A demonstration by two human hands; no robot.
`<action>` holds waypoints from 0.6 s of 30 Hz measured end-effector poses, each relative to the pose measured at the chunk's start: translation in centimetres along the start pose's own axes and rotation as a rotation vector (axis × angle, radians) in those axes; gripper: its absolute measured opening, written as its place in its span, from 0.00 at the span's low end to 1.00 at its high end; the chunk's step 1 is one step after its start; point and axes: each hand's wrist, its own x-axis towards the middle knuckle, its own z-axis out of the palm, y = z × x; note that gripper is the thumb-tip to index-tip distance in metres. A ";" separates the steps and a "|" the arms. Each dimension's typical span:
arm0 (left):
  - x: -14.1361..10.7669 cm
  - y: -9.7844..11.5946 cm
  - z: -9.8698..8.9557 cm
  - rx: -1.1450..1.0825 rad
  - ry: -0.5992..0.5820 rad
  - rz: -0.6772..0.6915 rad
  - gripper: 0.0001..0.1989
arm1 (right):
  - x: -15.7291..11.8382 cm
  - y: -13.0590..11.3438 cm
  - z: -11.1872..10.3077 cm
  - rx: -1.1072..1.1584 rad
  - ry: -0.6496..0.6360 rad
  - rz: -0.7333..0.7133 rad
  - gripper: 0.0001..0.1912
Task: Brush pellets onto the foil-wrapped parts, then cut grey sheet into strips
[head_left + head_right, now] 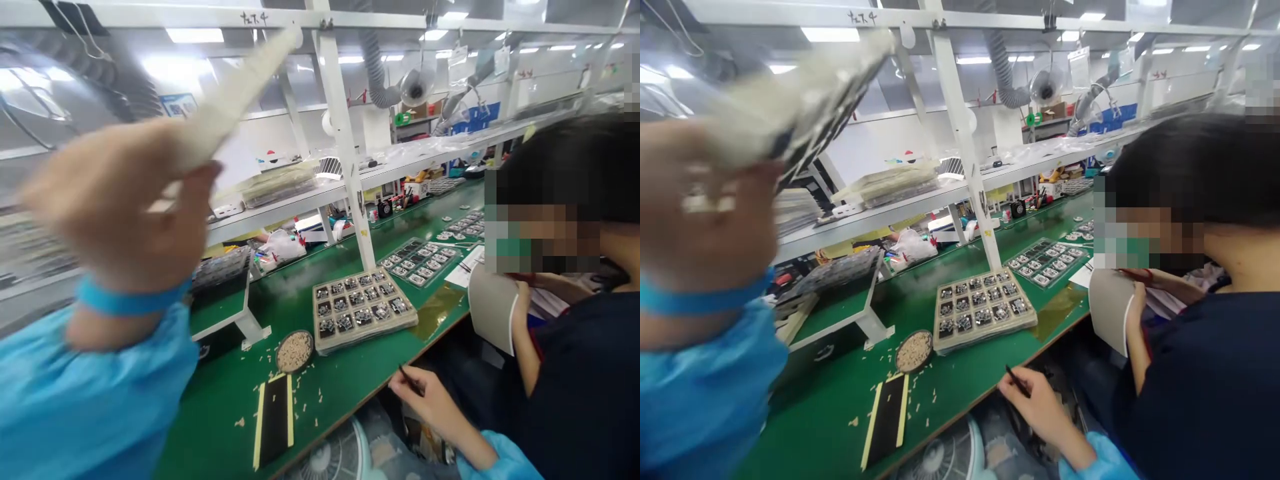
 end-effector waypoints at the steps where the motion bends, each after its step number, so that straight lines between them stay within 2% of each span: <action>1: 1.0 0.2 2.1 0.050 -0.097 0.101 0.22 | 0.1 -0.3 0.5 0.013 -0.026 -0.003 0.19; 2: 1.9 0.3 4.3 0.204 -0.268 0.325 0.22 | 0.1 -0.5 1.1 0.019 -0.049 -0.002 0.19; 3: 2.8 0.1 6.6 0.318 -0.377 0.504 0.22 | 0.1 -0.6 1.6 0.022 -0.069 0.004 0.18; 4: 3.8 -0.3 9.0 0.391 -0.450 0.583 0.23 | 0.0 -0.6 2.2 0.023 -0.092 0.015 0.18; 6: 5.9 -1.6 13.7 0.480 -0.531 0.594 0.26 | -0.3 -0.4 3.3 0.042 -0.141 0.055 0.16; 8: 8.0 -3.1 18.1 0.520 -0.549 0.532 0.30 | -0.8 0.1 4.3 0.075 -0.180 0.105 0.14; 11: 10.2 -5.1 23.2 0.578 -0.591 0.423 0.34 | -1.4 0.9 5.2 0.073 -0.142 0.176 0.12; 13: 10.5 -5.6 24.9 0.618 -0.632 0.358 0.38 | -1.2 1.0 5.2 0.035 -0.098 0.199 0.12; 14: 10.3 -5.6 25.1 0.649 -0.652 0.333 0.39 | -1.0 0.8 5.0 0.016 -0.089 0.197 0.13; 16: 9.5 -5.2 24.4 0.743 -0.687 0.289 0.36 | -0.2 0.2 4.1 -0.023 -0.093 0.159 0.15; 18: 8.5 -4.6 22.8 0.845 -0.696 0.280 0.29 | 1.0 -0.7 3.1 -0.099 -0.063 0.082 0.17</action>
